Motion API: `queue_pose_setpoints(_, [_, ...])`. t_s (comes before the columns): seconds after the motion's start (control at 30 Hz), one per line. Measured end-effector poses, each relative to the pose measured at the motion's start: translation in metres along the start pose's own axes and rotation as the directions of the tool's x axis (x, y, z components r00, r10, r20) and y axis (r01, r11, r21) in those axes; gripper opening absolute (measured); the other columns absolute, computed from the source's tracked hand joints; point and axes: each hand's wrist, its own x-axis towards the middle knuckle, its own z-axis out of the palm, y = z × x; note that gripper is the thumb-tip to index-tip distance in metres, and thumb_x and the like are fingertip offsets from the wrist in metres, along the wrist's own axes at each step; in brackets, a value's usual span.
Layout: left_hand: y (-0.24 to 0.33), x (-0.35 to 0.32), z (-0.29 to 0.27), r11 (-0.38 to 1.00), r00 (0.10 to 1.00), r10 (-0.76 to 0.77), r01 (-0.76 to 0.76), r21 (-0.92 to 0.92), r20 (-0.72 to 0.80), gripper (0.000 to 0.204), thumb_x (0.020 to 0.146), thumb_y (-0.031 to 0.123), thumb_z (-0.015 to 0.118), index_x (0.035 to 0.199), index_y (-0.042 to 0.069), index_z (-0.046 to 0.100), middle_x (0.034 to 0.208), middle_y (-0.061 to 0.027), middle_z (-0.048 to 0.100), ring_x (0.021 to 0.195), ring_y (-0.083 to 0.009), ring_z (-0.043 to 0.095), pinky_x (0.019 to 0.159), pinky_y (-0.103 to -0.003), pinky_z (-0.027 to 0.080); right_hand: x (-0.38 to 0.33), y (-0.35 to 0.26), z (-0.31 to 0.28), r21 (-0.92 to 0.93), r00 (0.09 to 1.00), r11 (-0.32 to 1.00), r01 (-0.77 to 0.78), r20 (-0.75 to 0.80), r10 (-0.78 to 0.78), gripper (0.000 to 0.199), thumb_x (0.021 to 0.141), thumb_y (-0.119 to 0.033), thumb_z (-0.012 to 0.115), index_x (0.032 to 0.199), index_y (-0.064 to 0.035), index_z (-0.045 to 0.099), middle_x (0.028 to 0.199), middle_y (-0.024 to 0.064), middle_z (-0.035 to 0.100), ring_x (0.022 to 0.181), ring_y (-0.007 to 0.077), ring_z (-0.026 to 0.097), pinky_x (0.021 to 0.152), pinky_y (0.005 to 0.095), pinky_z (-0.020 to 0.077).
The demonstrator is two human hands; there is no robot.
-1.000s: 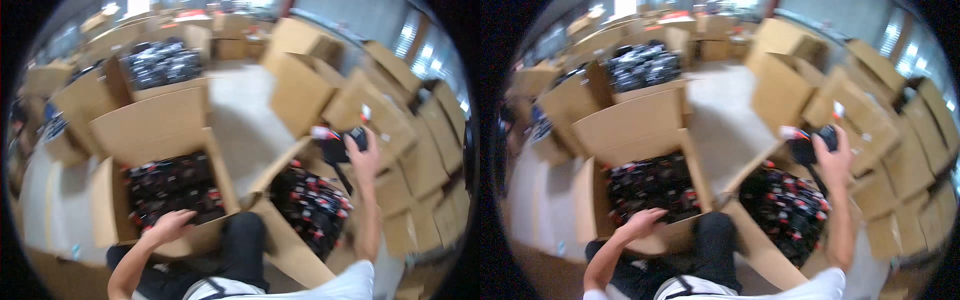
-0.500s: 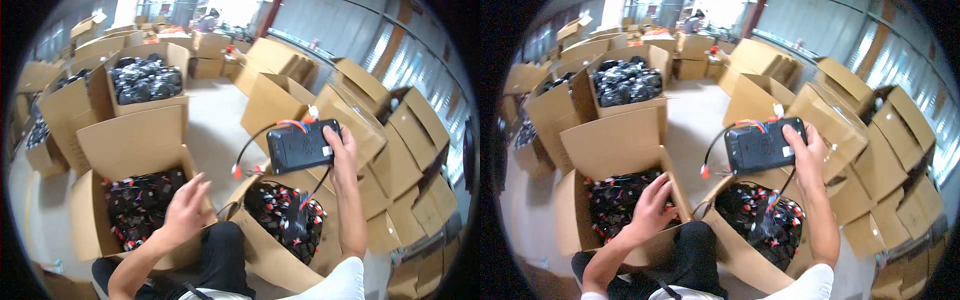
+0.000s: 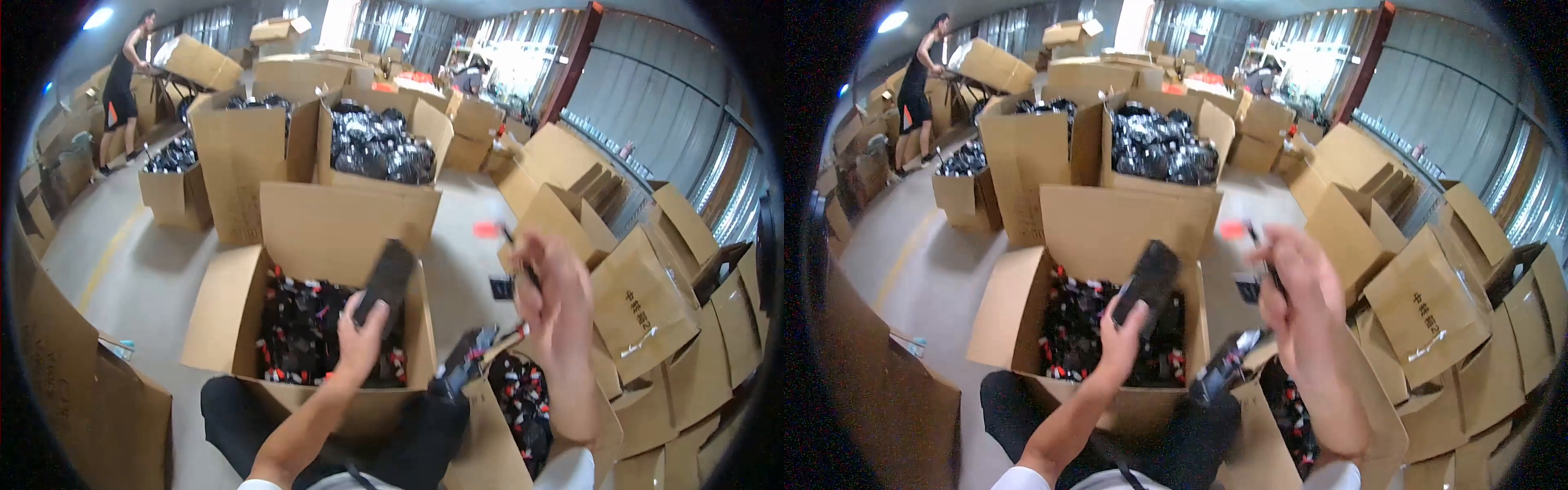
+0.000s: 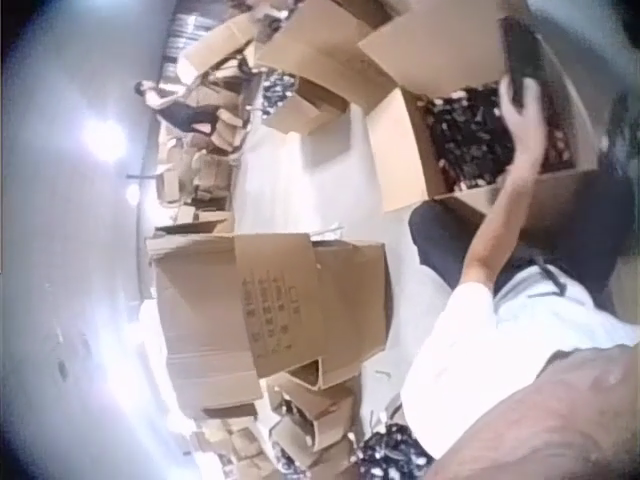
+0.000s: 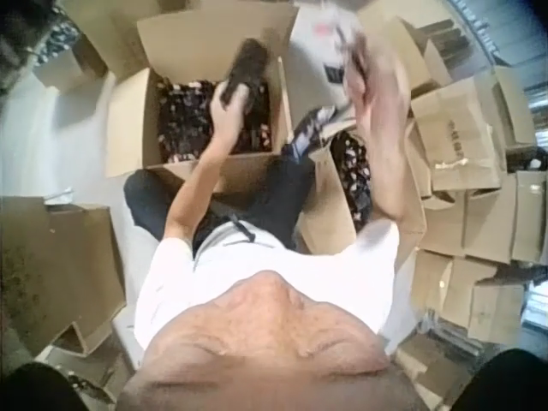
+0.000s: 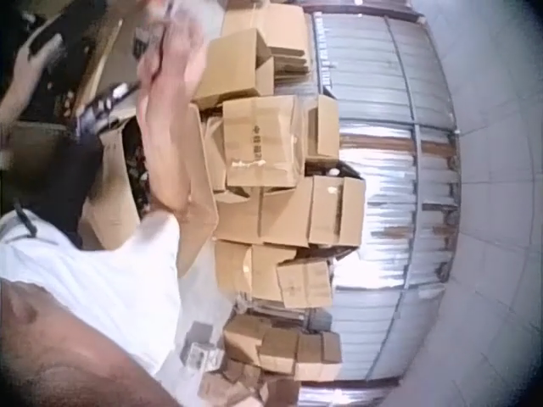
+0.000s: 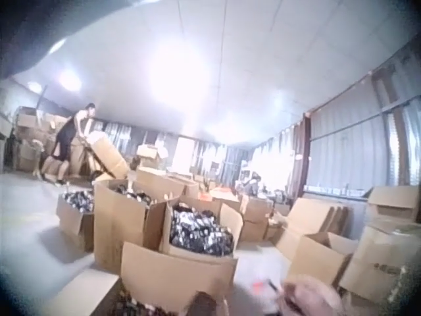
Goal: The person sorts and inspects electronic modules with wiring by hand, taking them from cardboard boxes.
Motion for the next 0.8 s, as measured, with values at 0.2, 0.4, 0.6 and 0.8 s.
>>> queue_pose_setpoints(0.2, [-0.039, -0.023, -0.027, 0.741, 0.868, -0.495, 0.452, -0.498, 0.051, 0.037, 0.1, 0.03, 0.059, 0.124, 0.001, 0.058, 0.114, -0.0122, 0.069, 0.101, -0.0234, 0.069, 0.084, -0.041, 0.059, 0.053, 0.001, 0.075, 0.141, 0.972, 0.966, 0.218, 0.056, -0.228, 0.032, 0.096, -0.021, 0.063, 0.12, -0.0009, 0.057, 0.102, 0.0079, 0.066, 0.058, 0.0016, 0.039, 0.048, 0.0184, 0.0282])
queue_pose_setpoints(0.4, [-0.033, -0.037, -0.05, 0.458, 0.795, -0.546, 0.546, -0.702, 0.263, 0.051, 0.107, 0.045, 0.033, 0.138, 0.009, 0.05, 0.129, -0.0138, 0.063, 0.114, -0.0301, 0.065, 0.095, -0.049, 0.056, 0.062, 0.051, 0.085, 0.206, 0.994, 0.973, 0.106, 0.01, -0.11, 0.028, 0.095, -0.019, 0.063, 0.118, -0.0034, 0.059, 0.101, 0.0067, 0.066, 0.059, 0.0038, 0.039, 0.048, 0.0208, 0.0301])
queue_pose_setpoints(0.6, [-0.034, -0.047, -0.07, 0.347, 0.796, -0.499, 0.546, -0.763, 0.343, 0.06, 0.104, 0.055, 0.032, 0.136, 0.008, 0.051, 0.131, -0.0132, 0.062, 0.118, -0.0306, 0.062, 0.102, -0.048, 0.05, 0.064, 0.11, 0.066, 0.334, 0.996, 0.942, -0.022, -0.07, 0.048, 0.02, 0.097, -0.014, 0.061, 0.114, -0.0033, 0.06, 0.096, 0.0022, 0.062, 0.065, 0.0051, 0.045, 0.053, 0.0208, 0.0363])
queue_pose_setpoints(0.8, [-0.03, -0.058, -0.071, 0.375, 0.786, -0.505, 0.571, -0.73, 0.356, 0.082, 0.097, 0.071, 0.027, 0.144, 0.006, 0.044, 0.134, -0.0198, 0.058, 0.118, -0.0349, 0.061, 0.101, -0.052, 0.051, 0.083, 0.175, 0.028, 0.192, 0.991, 0.98, -0.055, -0.11, 0.077, 0.02, 0.094, -0.009, 0.063, 0.112, -0.0005, 0.059, 0.091, 0.0024, 0.061, 0.064, 0.0045, 0.047, 0.054, 0.0214, 0.039])
